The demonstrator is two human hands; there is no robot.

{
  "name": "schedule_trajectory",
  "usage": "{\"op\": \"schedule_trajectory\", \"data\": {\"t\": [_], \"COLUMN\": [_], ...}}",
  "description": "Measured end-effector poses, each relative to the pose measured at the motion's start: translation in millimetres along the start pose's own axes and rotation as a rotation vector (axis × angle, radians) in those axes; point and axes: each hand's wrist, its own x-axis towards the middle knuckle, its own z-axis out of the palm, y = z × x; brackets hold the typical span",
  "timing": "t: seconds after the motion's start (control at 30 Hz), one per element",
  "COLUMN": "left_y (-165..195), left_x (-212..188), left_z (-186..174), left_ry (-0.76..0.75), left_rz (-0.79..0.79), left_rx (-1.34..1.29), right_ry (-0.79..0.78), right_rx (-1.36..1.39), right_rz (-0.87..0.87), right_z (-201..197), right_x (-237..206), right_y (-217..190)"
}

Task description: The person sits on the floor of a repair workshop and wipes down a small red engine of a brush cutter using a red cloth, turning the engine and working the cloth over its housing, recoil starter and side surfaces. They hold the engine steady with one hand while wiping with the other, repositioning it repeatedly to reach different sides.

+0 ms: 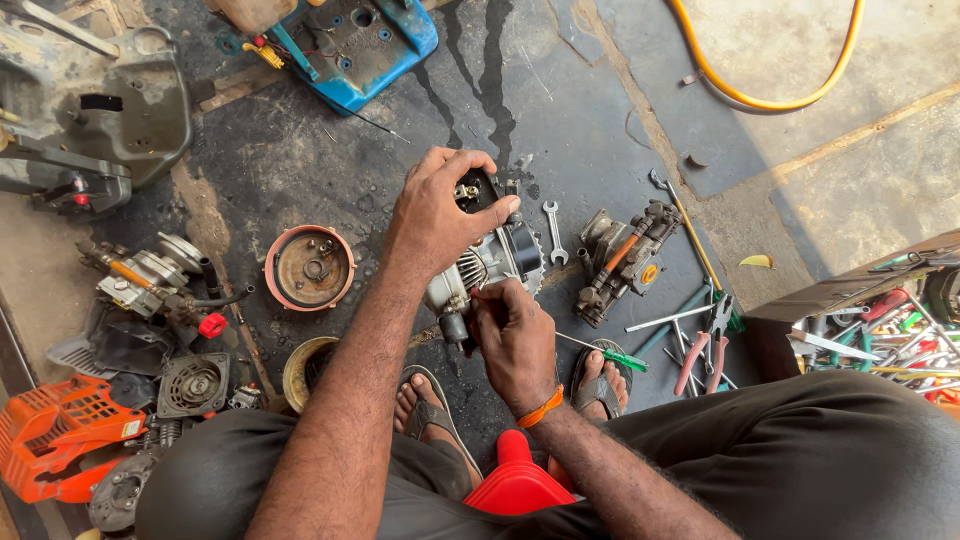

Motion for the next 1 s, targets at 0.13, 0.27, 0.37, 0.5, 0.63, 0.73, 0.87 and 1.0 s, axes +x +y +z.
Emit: {"op": "schedule_trajectory", "data": {"t": [0.13,0.27,0.37,0.5,0.63,0.73,0.87,1.0], "left_y": [-1,-3,-4,-2,0,1,-1,-5], "left_x": [1,2,3,1,-2,0,-3,-1], "left_z": [0,0,1,2,0,1,3,3], "left_ry": [-0.019,-0.016,0.004,-0.011,0.038,0.042,0.045,0.080], "left_rz": [-0.032,-0.025,-0.013,-0.036,0.000,0.018,-0.011,0.015], "left_rx": [-0.010,-0.001,0.008,0.003,0.003,-0.008,-0.023,-0.024], "right_ry": [-0.022,0.050,-0.025,-0.009,-0.082,-0.051,-0.003,0.049], "right_rx": [0.228,-0.088,-0.227,-0.203,-0.147,0.164,0.637,0.374], "right_rz": [-0.037,-0.285,-0.033,-0.073,0.088,0.052,0.071,0.031], "right_z": [-12,-38,-37,-17,-6,-11,-32,-37], "right_x": [2,11,11,5,4,13,24,24], "right_y": [-8,-15,-21,-25,-17,-6,8,8]}}
